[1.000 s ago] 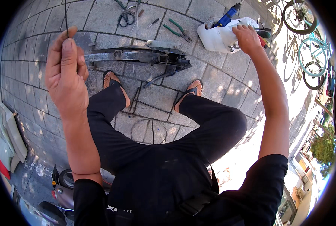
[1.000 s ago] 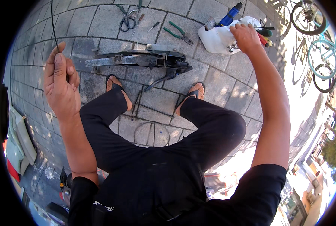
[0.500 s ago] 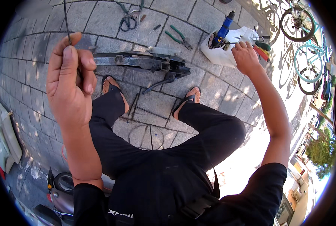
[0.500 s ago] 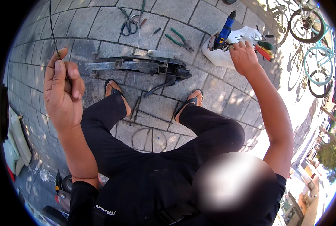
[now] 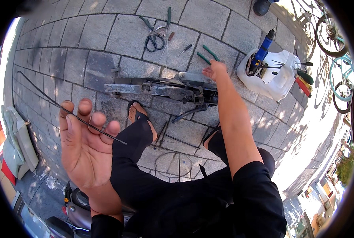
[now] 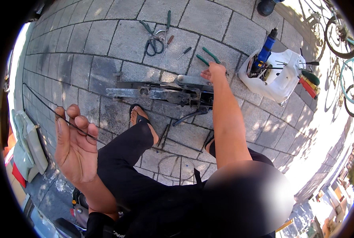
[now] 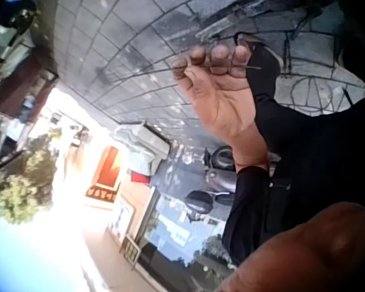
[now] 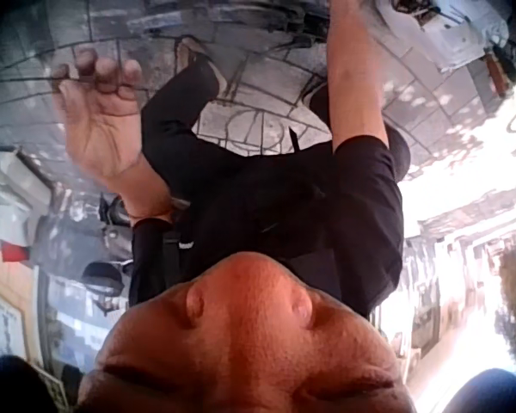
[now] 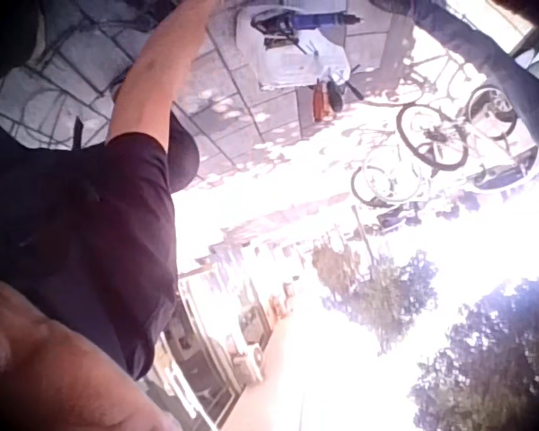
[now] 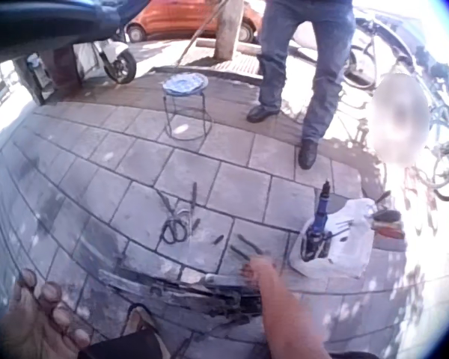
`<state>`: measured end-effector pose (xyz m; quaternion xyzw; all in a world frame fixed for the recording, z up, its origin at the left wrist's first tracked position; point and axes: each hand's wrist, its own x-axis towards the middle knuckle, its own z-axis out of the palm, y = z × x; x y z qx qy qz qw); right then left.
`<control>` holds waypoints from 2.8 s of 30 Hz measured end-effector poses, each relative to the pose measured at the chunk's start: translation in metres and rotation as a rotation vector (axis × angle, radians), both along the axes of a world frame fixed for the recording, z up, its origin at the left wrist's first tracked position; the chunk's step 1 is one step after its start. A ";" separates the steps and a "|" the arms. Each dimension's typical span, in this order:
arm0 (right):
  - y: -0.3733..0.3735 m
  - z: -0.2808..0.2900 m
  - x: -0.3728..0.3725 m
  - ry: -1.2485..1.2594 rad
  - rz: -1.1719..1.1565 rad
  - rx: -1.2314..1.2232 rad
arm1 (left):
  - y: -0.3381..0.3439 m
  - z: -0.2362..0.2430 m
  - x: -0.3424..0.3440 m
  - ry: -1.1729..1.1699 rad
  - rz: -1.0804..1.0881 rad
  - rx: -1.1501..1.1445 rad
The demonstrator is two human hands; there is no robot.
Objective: The person works on the wiring of a three-wheeled electric vehicle. They use pliers to strip the ends of wires and then connect them to the vehicle's electrical system near the handlebars. The person also retrieves a small black component from a toolbox inside a nearby shop.
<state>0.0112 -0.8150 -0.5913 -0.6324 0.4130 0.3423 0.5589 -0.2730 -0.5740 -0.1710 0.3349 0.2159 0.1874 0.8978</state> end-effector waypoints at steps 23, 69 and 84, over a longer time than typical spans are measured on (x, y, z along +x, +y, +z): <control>-0.016 0.205 -0.079 -0.246 0.275 0.595 | -0.030 0.025 0.002 0.148 -0.206 -0.033; -0.100 0.439 -0.243 -0.733 0.920 0.520 | -0.045 0.046 -0.021 0.090 -0.643 0.270; -0.089 0.446 -0.250 -1.084 1.173 0.239 | -0.051 0.051 -0.030 0.103 -0.662 0.207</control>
